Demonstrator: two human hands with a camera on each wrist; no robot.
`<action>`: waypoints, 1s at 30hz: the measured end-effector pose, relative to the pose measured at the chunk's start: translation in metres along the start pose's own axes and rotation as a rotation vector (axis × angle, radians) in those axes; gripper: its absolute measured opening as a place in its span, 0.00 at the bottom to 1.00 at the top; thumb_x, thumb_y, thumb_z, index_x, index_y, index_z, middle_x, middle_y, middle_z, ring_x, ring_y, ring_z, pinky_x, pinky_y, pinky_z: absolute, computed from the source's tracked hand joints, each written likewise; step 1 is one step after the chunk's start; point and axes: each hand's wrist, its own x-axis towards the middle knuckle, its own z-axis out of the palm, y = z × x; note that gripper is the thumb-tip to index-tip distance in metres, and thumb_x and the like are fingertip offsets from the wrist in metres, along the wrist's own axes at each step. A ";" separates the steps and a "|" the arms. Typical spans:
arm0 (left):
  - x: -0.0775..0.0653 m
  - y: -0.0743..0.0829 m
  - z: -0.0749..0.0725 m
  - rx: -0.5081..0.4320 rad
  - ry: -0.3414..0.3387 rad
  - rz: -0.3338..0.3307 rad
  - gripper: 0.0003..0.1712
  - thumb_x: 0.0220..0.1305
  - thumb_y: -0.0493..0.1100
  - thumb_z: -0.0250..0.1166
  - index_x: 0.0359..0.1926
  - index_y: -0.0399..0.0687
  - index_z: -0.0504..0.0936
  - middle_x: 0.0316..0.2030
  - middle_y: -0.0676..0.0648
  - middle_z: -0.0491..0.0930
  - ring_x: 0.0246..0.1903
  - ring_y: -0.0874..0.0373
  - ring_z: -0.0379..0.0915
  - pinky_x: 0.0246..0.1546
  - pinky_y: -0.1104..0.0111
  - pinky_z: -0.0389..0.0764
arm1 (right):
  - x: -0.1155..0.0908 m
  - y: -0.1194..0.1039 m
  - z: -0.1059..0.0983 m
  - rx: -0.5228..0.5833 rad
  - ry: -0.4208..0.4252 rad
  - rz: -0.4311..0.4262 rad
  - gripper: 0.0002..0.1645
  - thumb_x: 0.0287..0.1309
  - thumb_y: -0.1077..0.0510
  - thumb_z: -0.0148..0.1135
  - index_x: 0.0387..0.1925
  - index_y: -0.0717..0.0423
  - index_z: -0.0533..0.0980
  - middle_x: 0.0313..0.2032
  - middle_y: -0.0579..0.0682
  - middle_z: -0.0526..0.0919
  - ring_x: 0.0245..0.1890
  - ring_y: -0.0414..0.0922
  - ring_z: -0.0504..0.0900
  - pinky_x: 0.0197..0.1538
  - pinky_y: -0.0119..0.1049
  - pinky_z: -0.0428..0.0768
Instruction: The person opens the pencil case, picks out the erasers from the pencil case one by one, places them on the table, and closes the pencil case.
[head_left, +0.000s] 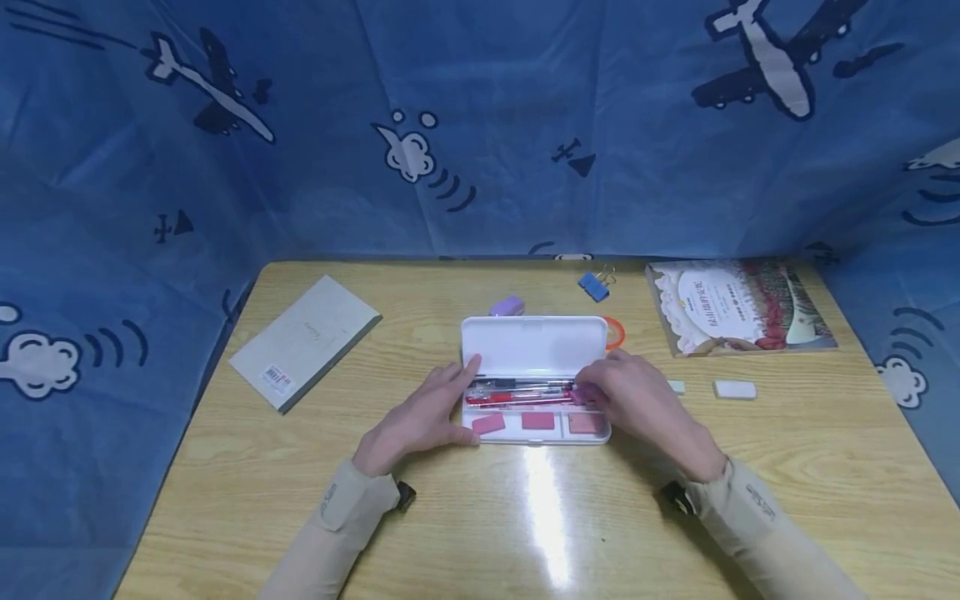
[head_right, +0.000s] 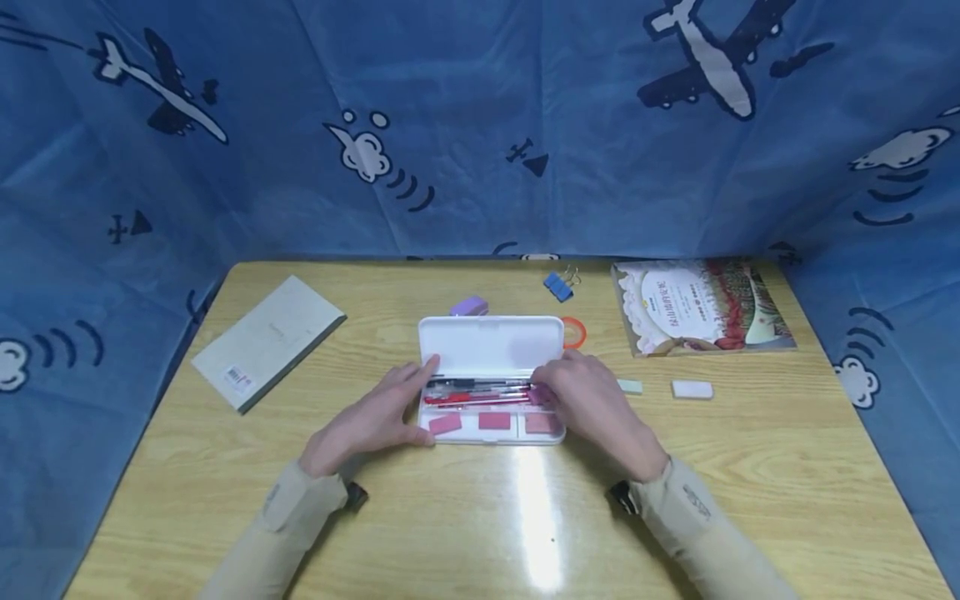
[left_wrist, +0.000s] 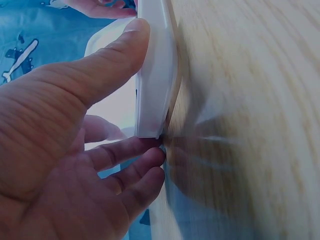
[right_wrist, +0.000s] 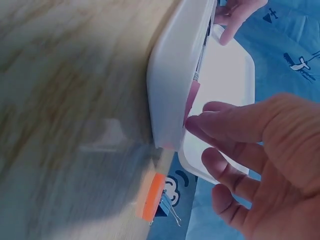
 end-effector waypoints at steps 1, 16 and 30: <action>0.000 0.000 0.000 -0.001 0.000 0.000 0.67 0.54 0.53 0.79 0.82 0.59 0.42 0.80 0.49 0.51 0.74 0.51 0.53 0.75 0.55 0.63 | 0.000 0.000 0.000 -0.015 -0.006 -0.005 0.09 0.54 0.64 0.73 0.35 0.48 0.87 0.35 0.43 0.89 0.38 0.47 0.80 0.40 0.44 0.78; 0.000 0.001 0.000 -0.003 0.004 -0.008 0.67 0.53 0.52 0.79 0.82 0.59 0.43 0.79 0.49 0.53 0.71 0.52 0.55 0.74 0.55 0.65 | 0.006 0.001 0.007 -0.119 -0.036 -0.006 0.11 0.48 0.68 0.72 0.32 0.49 0.88 0.31 0.46 0.78 0.33 0.45 0.75 0.32 0.37 0.74; 0.000 0.002 0.000 0.002 -0.001 -0.016 0.67 0.53 0.53 0.79 0.82 0.60 0.42 0.80 0.49 0.52 0.72 0.52 0.55 0.74 0.54 0.64 | 0.001 -0.002 -0.005 -0.047 -0.060 0.017 0.11 0.46 0.60 0.80 0.31 0.47 0.84 0.31 0.44 0.83 0.35 0.44 0.78 0.41 0.43 0.78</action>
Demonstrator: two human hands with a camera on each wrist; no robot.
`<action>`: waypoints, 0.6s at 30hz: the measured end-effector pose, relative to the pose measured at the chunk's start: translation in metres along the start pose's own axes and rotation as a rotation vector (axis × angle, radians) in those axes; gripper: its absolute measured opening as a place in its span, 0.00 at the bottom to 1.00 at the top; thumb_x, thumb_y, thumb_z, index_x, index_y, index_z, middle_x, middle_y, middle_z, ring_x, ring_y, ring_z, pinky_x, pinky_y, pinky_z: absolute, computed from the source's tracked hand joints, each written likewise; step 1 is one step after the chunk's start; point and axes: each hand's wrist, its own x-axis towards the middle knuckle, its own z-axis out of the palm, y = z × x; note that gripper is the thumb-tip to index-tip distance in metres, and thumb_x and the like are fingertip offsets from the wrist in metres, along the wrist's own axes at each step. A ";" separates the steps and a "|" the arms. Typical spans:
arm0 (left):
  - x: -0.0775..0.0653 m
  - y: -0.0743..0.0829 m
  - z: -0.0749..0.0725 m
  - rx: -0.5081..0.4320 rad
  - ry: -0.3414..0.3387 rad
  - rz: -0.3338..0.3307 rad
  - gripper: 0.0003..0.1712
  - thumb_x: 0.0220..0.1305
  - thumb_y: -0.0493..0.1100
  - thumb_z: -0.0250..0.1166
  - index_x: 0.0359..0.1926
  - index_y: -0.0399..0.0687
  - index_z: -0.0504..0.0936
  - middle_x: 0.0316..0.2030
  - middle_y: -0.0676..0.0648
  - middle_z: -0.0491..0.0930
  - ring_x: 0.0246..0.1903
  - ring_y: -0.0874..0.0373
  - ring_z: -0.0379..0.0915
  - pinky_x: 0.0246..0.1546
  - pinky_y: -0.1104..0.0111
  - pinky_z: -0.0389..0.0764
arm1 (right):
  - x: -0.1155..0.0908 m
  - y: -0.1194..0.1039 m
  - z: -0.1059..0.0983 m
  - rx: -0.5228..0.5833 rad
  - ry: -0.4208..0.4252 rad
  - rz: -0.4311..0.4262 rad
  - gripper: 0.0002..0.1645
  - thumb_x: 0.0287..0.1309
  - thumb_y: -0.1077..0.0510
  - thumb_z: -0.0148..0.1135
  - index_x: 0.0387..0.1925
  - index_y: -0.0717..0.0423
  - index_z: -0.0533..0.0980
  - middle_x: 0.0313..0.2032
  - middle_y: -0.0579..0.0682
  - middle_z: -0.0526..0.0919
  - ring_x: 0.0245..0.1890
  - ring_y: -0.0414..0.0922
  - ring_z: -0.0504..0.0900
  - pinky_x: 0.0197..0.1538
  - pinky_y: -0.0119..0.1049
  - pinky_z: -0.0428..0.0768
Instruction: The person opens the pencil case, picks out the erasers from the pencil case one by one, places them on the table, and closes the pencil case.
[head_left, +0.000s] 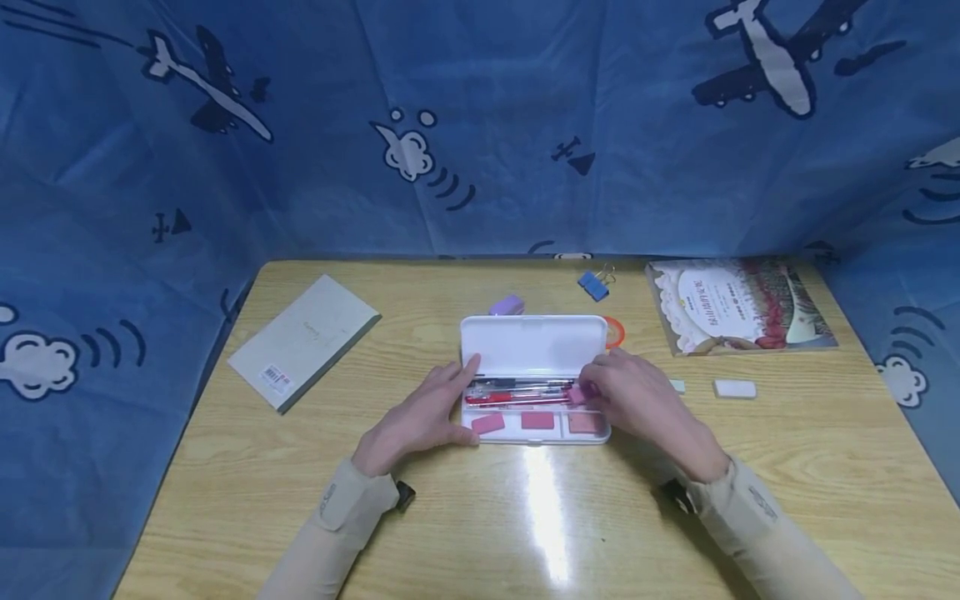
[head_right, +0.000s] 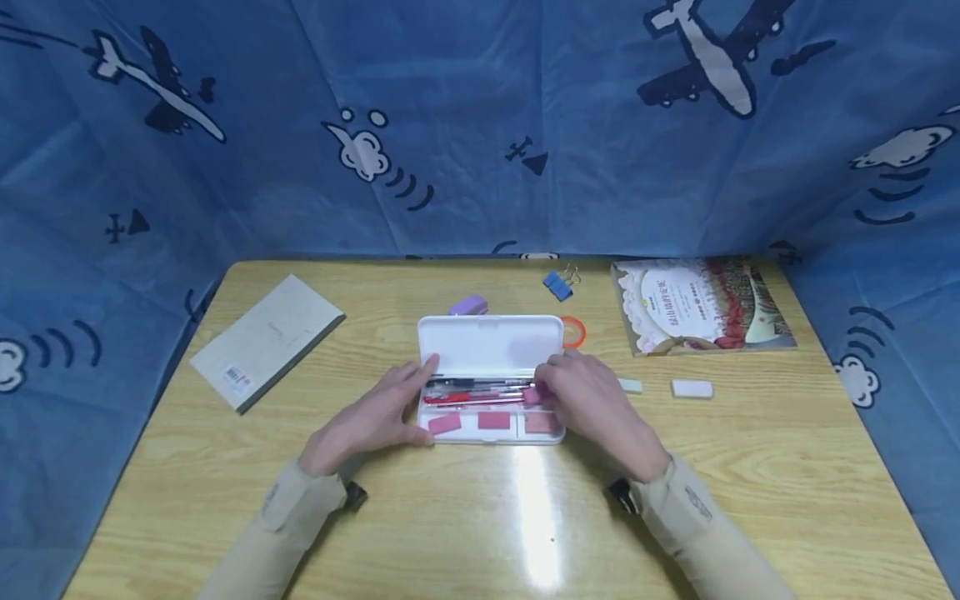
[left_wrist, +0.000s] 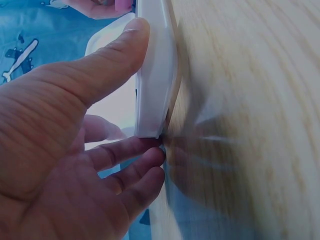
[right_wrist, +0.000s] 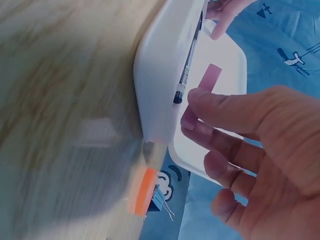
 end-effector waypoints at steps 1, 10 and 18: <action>0.000 0.000 0.000 0.000 0.000 0.001 0.67 0.53 0.53 0.79 0.82 0.60 0.42 0.80 0.49 0.52 0.72 0.52 0.55 0.74 0.55 0.64 | -0.001 0.000 -0.001 0.002 0.004 0.001 0.11 0.46 0.59 0.80 0.31 0.47 0.84 0.31 0.44 0.84 0.35 0.44 0.79 0.41 0.43 0.78; -0.001 0.001 -0.001 0.001 0.005 0.020 0.67 0.52 0.53 0.80 0.82 0.57 0.43 0.79 0.47 0.54 0.71 0.51 0.55 0.74 0.54 0.64 | -0.017 0.010 -0.008 0.011 0.086 -0.029 0.09 0.50 0.62 0.76 0.35 0.49 0.85 0.32 0.44 0.85 0.33 0.44 0.82 0.35 0.41 0.80; 0.001 -0.002 0.000 0.010 0.019 0.053 0.67 0.52 0.52 0.80 0.82 0.53 0.44 0.79 0.44 0.55 0.72 0.49 0.56 0.74 0.54 0.64 | -0.038 0.026 -0.012 0.009 0.165 -0.013 0.11 0.48 0.62 0.78 0.35 0.50 0.86 0.32 0.44 0.85 0.31 0.42 0.83 0.32 0.40 0.82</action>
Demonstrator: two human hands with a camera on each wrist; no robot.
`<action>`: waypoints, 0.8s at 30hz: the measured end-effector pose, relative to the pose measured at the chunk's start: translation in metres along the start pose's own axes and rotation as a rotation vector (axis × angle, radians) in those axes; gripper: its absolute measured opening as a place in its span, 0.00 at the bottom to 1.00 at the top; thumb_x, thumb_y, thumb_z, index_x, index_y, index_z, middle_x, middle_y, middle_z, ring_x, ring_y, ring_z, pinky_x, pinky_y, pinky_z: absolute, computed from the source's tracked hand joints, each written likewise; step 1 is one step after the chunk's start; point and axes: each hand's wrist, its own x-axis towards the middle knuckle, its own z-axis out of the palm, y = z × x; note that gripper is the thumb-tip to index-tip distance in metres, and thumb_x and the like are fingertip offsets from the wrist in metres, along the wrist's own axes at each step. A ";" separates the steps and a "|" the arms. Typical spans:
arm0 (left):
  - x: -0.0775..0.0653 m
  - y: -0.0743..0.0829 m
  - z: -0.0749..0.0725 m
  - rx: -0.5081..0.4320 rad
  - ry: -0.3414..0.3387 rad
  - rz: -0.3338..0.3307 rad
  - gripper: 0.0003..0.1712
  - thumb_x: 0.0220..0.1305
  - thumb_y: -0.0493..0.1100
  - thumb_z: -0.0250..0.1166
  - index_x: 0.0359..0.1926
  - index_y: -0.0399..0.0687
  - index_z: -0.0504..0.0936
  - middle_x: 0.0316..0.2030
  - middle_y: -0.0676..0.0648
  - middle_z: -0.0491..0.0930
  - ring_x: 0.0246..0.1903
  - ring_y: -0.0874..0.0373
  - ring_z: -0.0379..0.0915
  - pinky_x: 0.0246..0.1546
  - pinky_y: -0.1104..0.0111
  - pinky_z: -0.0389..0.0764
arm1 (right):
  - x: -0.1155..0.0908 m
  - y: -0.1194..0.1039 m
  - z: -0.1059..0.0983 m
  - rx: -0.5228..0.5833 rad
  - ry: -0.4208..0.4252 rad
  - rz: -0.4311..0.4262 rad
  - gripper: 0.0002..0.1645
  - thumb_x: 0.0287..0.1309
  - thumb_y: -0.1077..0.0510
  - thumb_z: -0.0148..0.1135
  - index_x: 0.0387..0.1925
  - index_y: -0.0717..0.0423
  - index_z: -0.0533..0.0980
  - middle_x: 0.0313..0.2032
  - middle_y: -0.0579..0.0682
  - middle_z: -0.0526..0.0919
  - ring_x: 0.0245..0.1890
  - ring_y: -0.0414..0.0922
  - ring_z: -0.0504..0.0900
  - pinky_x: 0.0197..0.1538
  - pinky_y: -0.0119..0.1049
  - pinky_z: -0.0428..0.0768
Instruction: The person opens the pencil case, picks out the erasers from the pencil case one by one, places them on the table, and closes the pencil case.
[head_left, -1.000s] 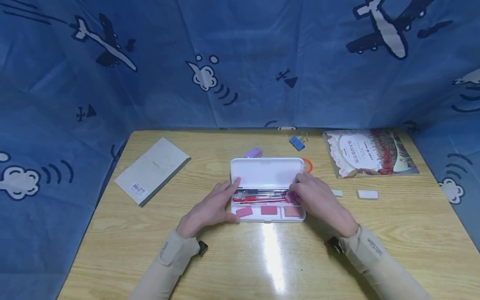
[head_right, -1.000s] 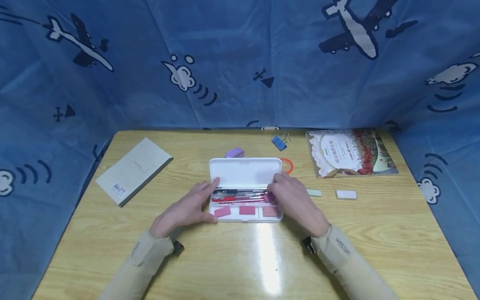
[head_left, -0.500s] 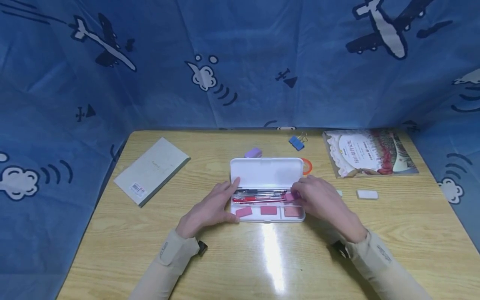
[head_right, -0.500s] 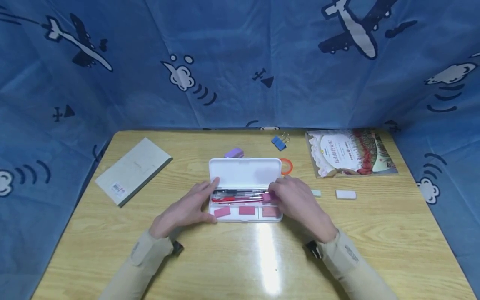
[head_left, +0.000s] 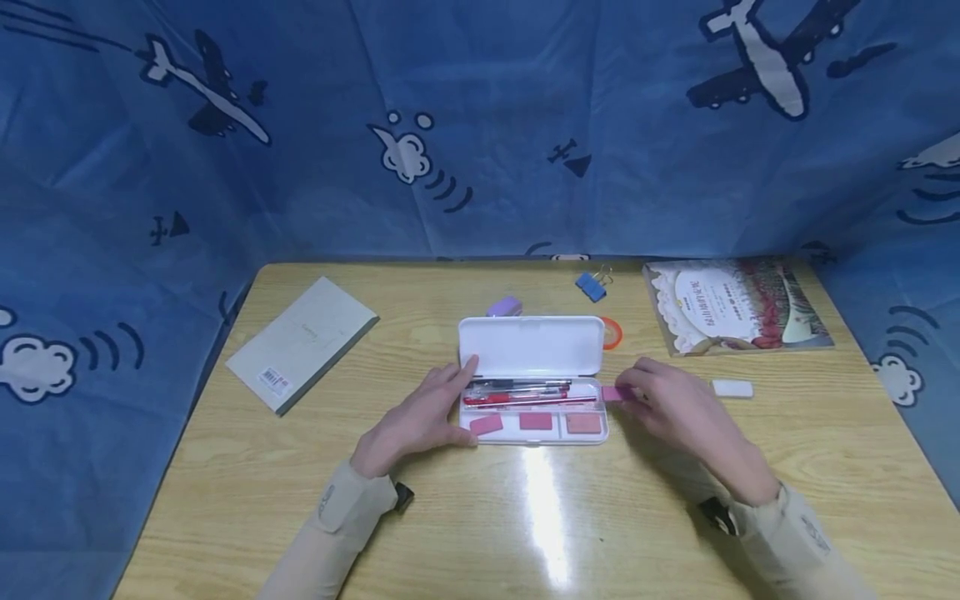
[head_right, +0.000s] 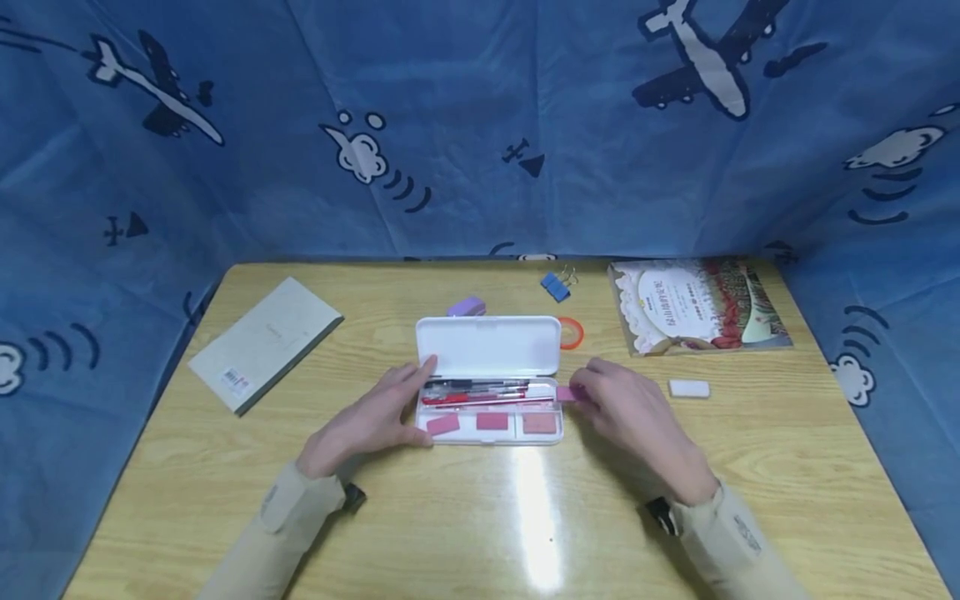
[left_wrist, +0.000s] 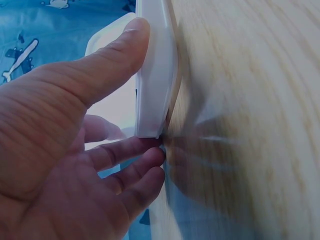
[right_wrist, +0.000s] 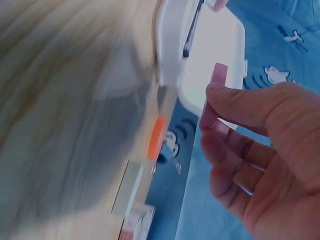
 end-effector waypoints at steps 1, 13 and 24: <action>0.000 0.000 0.000 -0.002 -0.001 -0.002 0.67 0.52 0.53 0.80 0.82 0.53 0.44 0.79 0.44 0.54 0.73 0.49 0.56 0.74 0.54 0.64 | -0.003 0.002 -0.001 0.000 0.001 0.012 0.11 0.47 0.62 0.78 0.34 0.50 0.86 0.32 0.44 0.85 0.30 0.42 0.83 0.32 0.41 0.82; 0.000 0.002 -0.001 0.003 -0.004 -0.010 0.67 0.52 0.52 0.80 0.82 0.53 0.44 0.80 0.45 0.52 0.74 0.48 0.54 0.75 0.54 0.63 | -0.036 0.025 -0.015 -0.014 -0.070 0.142 0.13 0.45 0.65 0.78 0.36 0.54 0.86 0.33 0.49 0.86 0.32 0.48 0.84 0.36 0.47 0.83; -0.001 0.002 0.000 0.012 -0.005 -0.013 0.67 0.53 0.53 0.80 0.82 0.54 0.44 0.80 0.46 0.53 0.74 0.49 0.54 0.75 0.54 0.63 | -0.051 0.033 -0.012 -0.033 -0.107 0.180 0.09 0.47 0.62 0.79 0.32 0.53 0.86 0.29 0.46 0.84 0.28 0.44 0.82 0.31 0.42 0.81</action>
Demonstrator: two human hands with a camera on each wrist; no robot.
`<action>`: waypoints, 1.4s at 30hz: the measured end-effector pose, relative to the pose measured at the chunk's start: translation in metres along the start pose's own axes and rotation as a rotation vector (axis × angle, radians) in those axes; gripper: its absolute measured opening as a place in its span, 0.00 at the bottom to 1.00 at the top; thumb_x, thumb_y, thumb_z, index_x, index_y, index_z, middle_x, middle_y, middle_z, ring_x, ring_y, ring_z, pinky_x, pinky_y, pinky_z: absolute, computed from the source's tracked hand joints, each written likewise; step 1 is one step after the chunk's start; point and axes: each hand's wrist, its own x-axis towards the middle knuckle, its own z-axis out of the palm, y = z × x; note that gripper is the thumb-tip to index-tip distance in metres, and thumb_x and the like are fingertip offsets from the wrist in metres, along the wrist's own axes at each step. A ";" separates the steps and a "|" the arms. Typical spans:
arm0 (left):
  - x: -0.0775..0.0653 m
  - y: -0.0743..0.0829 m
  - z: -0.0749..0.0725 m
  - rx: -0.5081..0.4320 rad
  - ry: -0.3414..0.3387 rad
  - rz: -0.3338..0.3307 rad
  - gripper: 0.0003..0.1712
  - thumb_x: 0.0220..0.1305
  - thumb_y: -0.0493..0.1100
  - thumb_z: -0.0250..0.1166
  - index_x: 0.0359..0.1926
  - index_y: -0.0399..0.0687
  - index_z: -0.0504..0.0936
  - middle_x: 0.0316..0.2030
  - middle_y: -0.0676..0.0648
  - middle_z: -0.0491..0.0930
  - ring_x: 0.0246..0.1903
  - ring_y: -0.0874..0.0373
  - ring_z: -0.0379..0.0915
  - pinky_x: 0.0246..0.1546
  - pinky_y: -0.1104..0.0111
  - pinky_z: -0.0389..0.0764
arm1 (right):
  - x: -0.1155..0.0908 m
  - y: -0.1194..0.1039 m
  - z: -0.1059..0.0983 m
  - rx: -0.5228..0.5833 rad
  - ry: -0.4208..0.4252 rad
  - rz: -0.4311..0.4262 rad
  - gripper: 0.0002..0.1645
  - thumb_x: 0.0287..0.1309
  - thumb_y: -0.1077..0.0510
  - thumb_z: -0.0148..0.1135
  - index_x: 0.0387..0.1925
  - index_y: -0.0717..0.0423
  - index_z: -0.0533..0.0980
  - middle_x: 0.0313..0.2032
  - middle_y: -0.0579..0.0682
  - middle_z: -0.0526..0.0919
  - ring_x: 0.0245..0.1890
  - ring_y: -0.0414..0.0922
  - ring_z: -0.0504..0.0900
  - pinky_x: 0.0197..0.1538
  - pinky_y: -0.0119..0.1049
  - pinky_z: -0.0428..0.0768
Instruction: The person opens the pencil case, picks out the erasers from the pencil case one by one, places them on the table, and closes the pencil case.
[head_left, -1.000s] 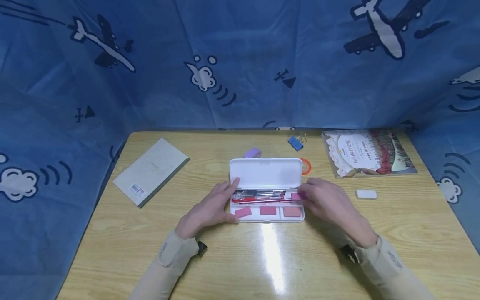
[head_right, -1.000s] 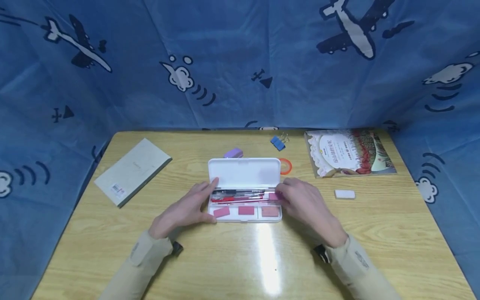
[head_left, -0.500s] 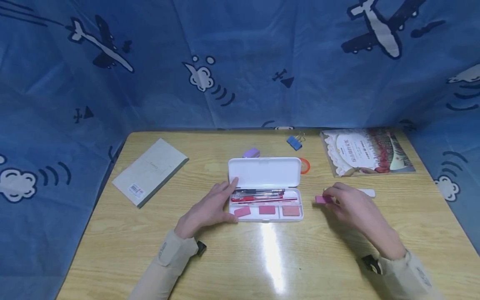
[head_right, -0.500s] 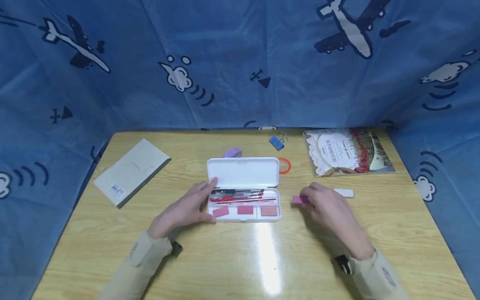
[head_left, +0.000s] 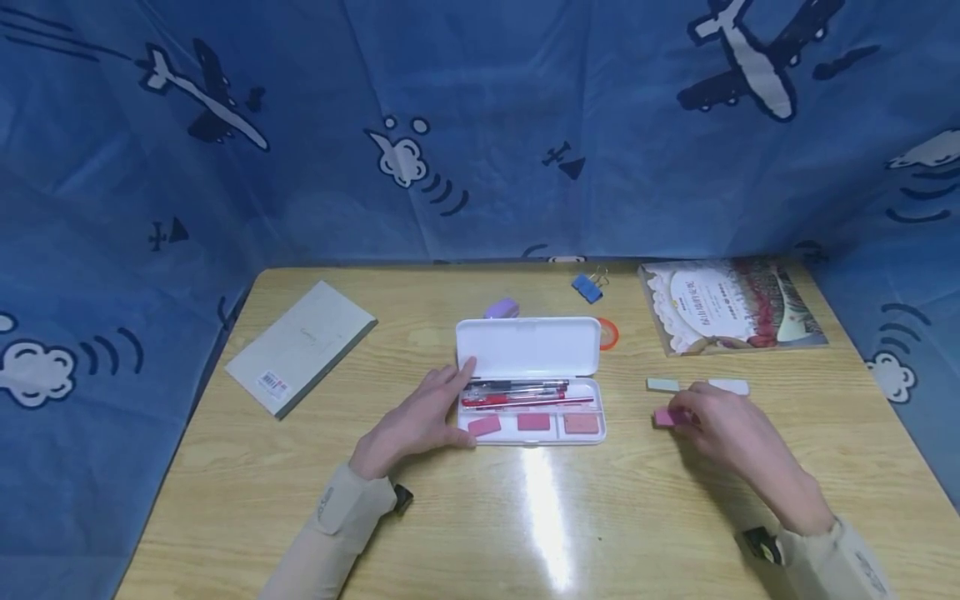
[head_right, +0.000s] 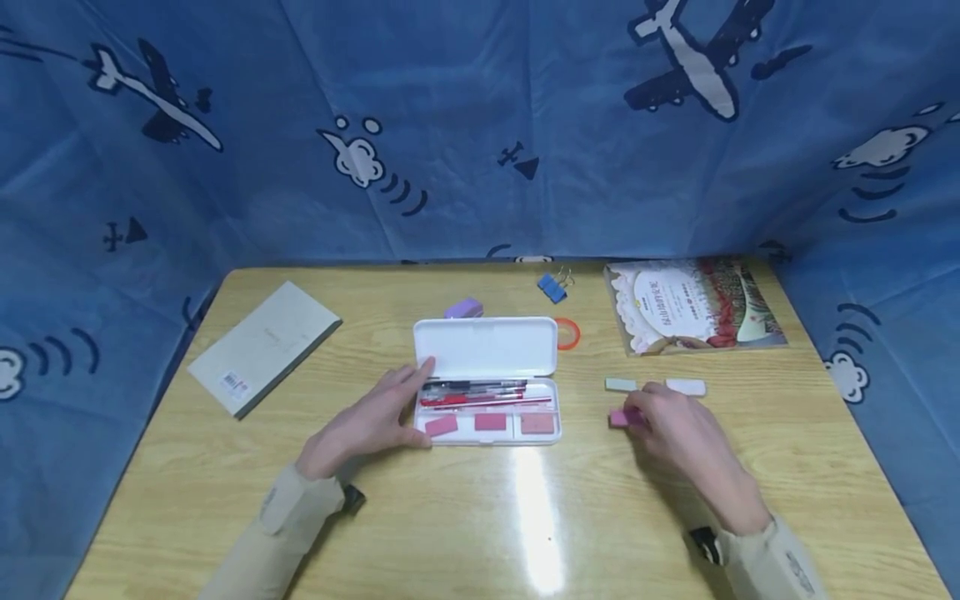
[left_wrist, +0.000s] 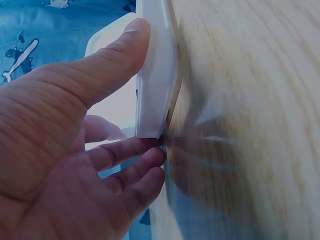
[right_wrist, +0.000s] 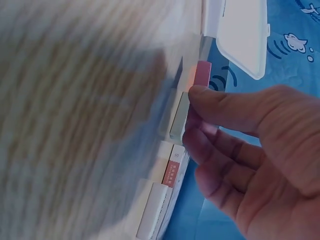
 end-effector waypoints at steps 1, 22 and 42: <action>0.000 0.000 0.000 0.000 0.000 0.000 0.67 0.52 0.53 0.80 0.82 0.54 0.44 0.80 0.46 0.53 0.74 0.49 0.54 0.75 0.54 0.63 | 0.000 0.001 0.001 0.000 0.000 -0.002 0.09 0.48 0.61 0.79 0.32 0.53 0.86 0.28 0.46 0.84 0.28 0.44 0.81 0.31 0.42 0.81; 0.001 -0.002 0.001 0.007 0.001 0.011 0.67 0.52 0.53 0.80 0.82 0.53 0.44 0.79 0.44 0.54 0.74 0.48 0.54 0.75 0.54 0.63 | 0.005 0.004 0.009 0.013 -0.084 0.043 0.08 0.48 0.63 0.78 0.31 0.52 0.85 0.25 0.43 0.81 0.26 0.39 0.75 0.30 0.38 0.76; 0.000 -0.001 0.000 -0.004 0.000 0.010 0.67 0.52 0.52 0.80 0.82 0.53 0.45 0.79 0.44 0.55 0.72 0.48 0.56 0.74 0.54 0.64 | 0.027 -0.025 -0.006 0.001 -0.018 -0.055 0.12 0.51 0.57 0.76 0.39 0.54 0.85 0.36 0.50 0.88 0.35 0.51 0.86 0.36 0.48 0.84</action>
